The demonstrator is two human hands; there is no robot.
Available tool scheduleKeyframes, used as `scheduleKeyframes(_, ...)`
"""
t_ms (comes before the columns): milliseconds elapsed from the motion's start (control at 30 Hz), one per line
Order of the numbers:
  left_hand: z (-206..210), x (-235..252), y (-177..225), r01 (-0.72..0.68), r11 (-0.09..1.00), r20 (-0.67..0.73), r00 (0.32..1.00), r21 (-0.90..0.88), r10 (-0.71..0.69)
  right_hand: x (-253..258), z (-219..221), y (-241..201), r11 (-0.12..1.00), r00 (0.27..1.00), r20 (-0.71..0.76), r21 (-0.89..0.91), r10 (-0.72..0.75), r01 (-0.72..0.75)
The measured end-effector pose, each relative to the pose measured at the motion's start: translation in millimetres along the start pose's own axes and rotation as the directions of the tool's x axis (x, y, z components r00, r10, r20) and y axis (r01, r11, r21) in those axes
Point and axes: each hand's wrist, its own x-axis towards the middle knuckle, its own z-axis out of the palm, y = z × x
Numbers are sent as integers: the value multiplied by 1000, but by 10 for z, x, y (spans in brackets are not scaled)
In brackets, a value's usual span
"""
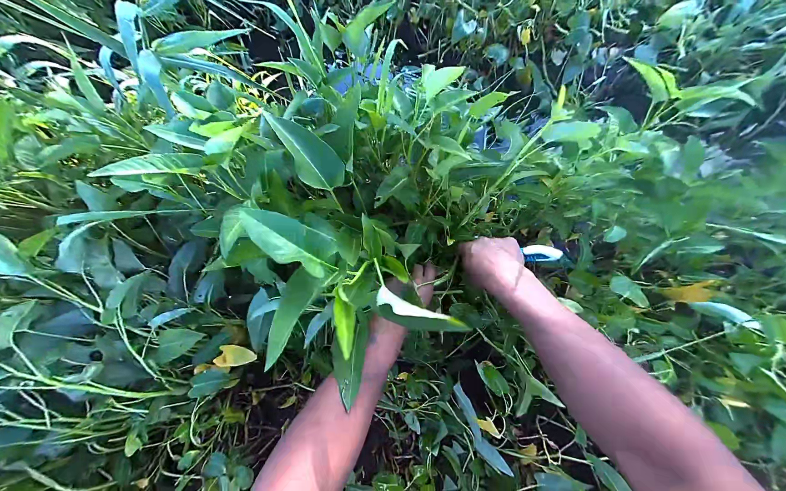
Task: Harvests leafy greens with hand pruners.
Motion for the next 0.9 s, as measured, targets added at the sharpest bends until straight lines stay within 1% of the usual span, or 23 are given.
scheduleKeyframes(67, 36, 67, 7, -9, 1000, 16, 1000, -2, 9, 47, -50, -80, 998, 998, 30, -34, 61, -60)
scheduleKeyframes(133, 107, 196, -5, -81, 979, 13, 997, 189, 80, 73, -19, -142, 996, 997, 27, -49, 79, -77)
scheduleKeyframes(200, 83, 228, 12, -134, 940, 15, 991, 312, 136, 75, 10, -195, 995, 994, 54, -55, 90, -87)
scheduleKeyframes(233, 45, 210, 20, -129, 953, 9, 991, 276, 132, 55, -1, -216, 993, 990, 89, -52, 108, -104)
scheduleKeyframes(267, 2, 171, 15, -114, 975, -2, 993, 189, 117, 12, -34, -216, 991, 983, 127, -34, 130, -126)
scheduleKeyframes(300, -37, 108, -10, -89, 995, -20, 996, 49, 90, -55, -77, -175, 988, 977, 147, -8, 151, -152)
scheduleKeyframes(333, -73, 22, -57, -51, 993, -31, 998, -105, 48, -130, -104, -82, 986, 978, 136, 29, 161, -166)
scheduleKeyframes(367, -137, -44, -111, -21, 987, -11, 1000, -160, 20, -203, -122, 47, 984, 982, 106, 70, 157, -165)
scheduleKeyframes(400, -214, -95, -172, 7, 987, 16, 1000, -161, -4, -267, -126, 173, 981, 985, 69, 103, 160, -166)
scheduleKeyframes(433, -286, -146, -246, 10, 993, 6, 1000, -115, -9, -317, -124, 283, 975, 986, 29, 145, 166, -169)
scheduleKeyframes(467, -333, -173, -345, -21, 1000, -37, 999, -17, 21, -341, -106, 364, 971, 988, -12, 185, 156, -151)
scheduleKeyframes(500, -394, -210, -441, -42, 998, -108, 993, 52, 48, -333, -76, 405, 971, 992, -50, 218, 114, -101)
scheduleKeyframes(567, -621, -348, -537, -35, 995, -230, 972, 89, 55, -226, 18, 388, 956, 995, -92, 288, -37, 62)
scheduleKeyframes(600, -759, -423, -539, -20, 994, -245, 968, 111, 47, -116, 76, 342, 942, 992, -77, 316, -97, 116)
scheduleKeyframes(667, -967, -509, -493, -8, 964, -245, 967, 267, 76, 132, 190, 239, 926, 987, -62, 342, -145, 158)
scheduleKeyframes(733, -1029, -542, -346, -66, 908, -223, 960, 413, 172, 216, 209, 95, 928, 988, -40, 342, -146, 151)
scheduleKeyframes(800, -922, -451, -197, -202, 845, -177, 929, 495, 326, 139, 188, -61, 945, 990, 11, 300, -138, 128)
scheduleKeyframes(867, -779, -165, -95, -359, 781, -79, 885, 512, 458, 27, 211, -158, 962, 993, 18, 253, -114, 106)
scheduleKeyframes(900, -682, 17, -63, -409, 783, -39, 876, 468, 481, -30, 240, -189, 963, 995, 7, 251, -99, 94)
